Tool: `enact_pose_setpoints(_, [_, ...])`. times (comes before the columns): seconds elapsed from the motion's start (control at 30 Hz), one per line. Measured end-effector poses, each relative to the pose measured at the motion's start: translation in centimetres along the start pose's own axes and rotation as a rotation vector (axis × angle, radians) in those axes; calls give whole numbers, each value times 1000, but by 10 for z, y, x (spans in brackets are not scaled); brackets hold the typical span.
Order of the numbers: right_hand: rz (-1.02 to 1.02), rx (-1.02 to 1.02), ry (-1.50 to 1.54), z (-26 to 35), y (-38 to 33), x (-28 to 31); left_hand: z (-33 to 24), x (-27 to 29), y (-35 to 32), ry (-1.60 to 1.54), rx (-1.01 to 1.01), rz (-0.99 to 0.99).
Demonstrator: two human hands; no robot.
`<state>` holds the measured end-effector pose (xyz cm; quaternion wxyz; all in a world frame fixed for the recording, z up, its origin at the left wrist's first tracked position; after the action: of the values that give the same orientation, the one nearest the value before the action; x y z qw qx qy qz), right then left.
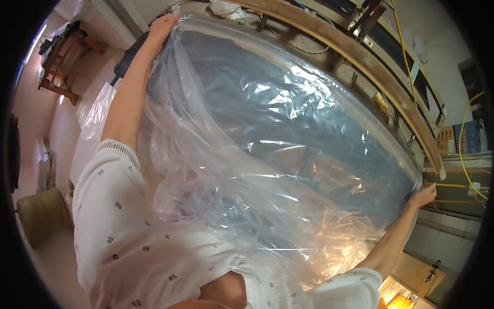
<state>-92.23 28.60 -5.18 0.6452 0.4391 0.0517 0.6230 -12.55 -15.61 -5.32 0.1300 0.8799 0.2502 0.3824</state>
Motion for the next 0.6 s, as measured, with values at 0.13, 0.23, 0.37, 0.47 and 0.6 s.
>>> enact_pose_setpoints(0.13, [156, -231, 276, 50, -63, 23, 50, 36, 10, -753, -58, 41])
enact_pose_setpoints(0.23, [241, -265, 346, 51, -102, 56, 57, 62, -4, -720, -117, 47])
enact_pose_setpoints(0.37, [303, -118, 75, 46, -132, 83, 39, 109, -49, -1060, -96, 174])
enact_pose_setpoints(0.47, [321, -70, 66, 39, -142, 84, 34, 142, -74, -1098, -87, 123])
enact_pose_setpoints(0.6, [332, -49, 41, 54, -151, 86, 43, 152, -89, -1183, -57, 102])
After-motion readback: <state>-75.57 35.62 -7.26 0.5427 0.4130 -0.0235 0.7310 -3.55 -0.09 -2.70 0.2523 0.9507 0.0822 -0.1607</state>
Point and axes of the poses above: each hand's wrist, its own y-axis towards the middle knuckle, its own x-axis out of the back of the hand, z = x × y, the point moved 1 cm from there along y, towards the middle knuckle, and after that the axes turned 10 degrees about -x, right-handed, at the moved point
